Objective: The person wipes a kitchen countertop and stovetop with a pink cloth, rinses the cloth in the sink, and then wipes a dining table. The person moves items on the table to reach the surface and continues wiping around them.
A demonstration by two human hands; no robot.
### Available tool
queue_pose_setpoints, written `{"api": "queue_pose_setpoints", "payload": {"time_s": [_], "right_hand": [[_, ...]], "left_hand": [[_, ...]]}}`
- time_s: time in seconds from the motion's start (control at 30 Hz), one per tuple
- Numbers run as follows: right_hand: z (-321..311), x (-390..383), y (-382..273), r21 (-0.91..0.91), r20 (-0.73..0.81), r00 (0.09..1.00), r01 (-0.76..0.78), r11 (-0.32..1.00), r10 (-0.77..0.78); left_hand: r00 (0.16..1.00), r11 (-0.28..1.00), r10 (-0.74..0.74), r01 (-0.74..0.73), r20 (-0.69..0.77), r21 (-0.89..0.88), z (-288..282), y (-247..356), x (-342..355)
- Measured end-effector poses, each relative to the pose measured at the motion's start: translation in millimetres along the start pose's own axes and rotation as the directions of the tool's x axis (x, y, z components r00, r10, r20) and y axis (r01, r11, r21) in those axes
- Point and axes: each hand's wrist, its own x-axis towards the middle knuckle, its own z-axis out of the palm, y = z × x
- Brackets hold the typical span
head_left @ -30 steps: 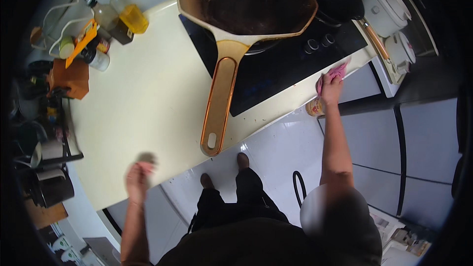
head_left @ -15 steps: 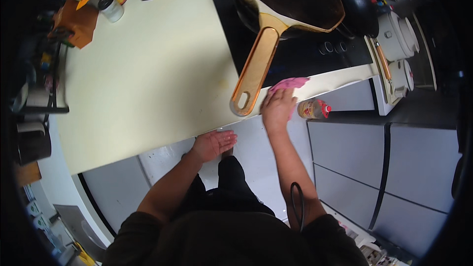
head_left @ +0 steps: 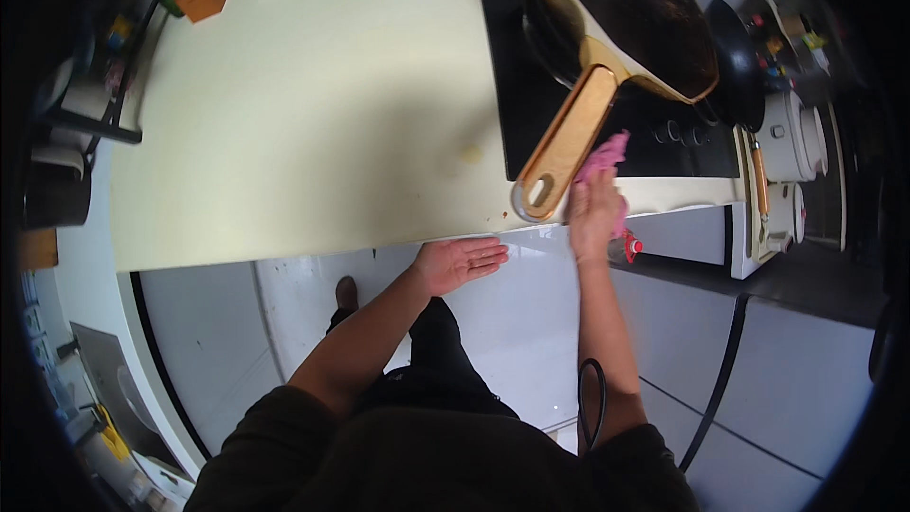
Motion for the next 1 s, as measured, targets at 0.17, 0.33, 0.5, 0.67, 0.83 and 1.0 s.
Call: {"api": "queue_pose_setpoints", "payload": {"time_s": [0.17, 0.33, 0.5, 0.67, 0.83, 1.0], "right_hand": [[20.1, -32.7, -101.0, 0.248, 0.149, 0.955, 0.214, 0.945, -0.256], [13.8, -25.8, -158.1, 0.540, 0.110, 0.769, 0.485, 0.687, -0.629], [13.0, 67.8, -137.9, 0.777, 0.069, 0.897, 0.226, 0.588, -0.437], [47.9, 102.6, -122.8, 0.146, 0.331, 0.816, 0.452, 0.880, -0.474], [51.8, 27.5, -164.8, 0.453, 0.302, 0.664, 0.532, 0.716, -0.684], [39.4, -55.8, -223.4, 0.737, 0.398, 0.412, 0.388, 0.553, -0.820]], "left_hand": [[0.962, 0.978, 0.141, -0.100, 0.233, -0.180, -7.2, 7.3, -1.3], [0.929, 0.915, 0.263, -0.155, 0.261, -0.372, 1.0, 26.6, -56.0], [0.955, 0.968, 0.252, -0.247, -0.155, 0.049, 14.6, 28.8, -75.9], [0.936, 0.947, 0.318, -0.320, -0.149, 0.014, 9.6, 24.7, -71.3], [0.926, 0.946, 0.310, -0.324, -0.216, -0.033, 5.8, 23.4, -77.4], [0.768, 0.811, 0.569, -0.583, -0.294, 0.046, 10.2, 21.0, -123.8]]}}
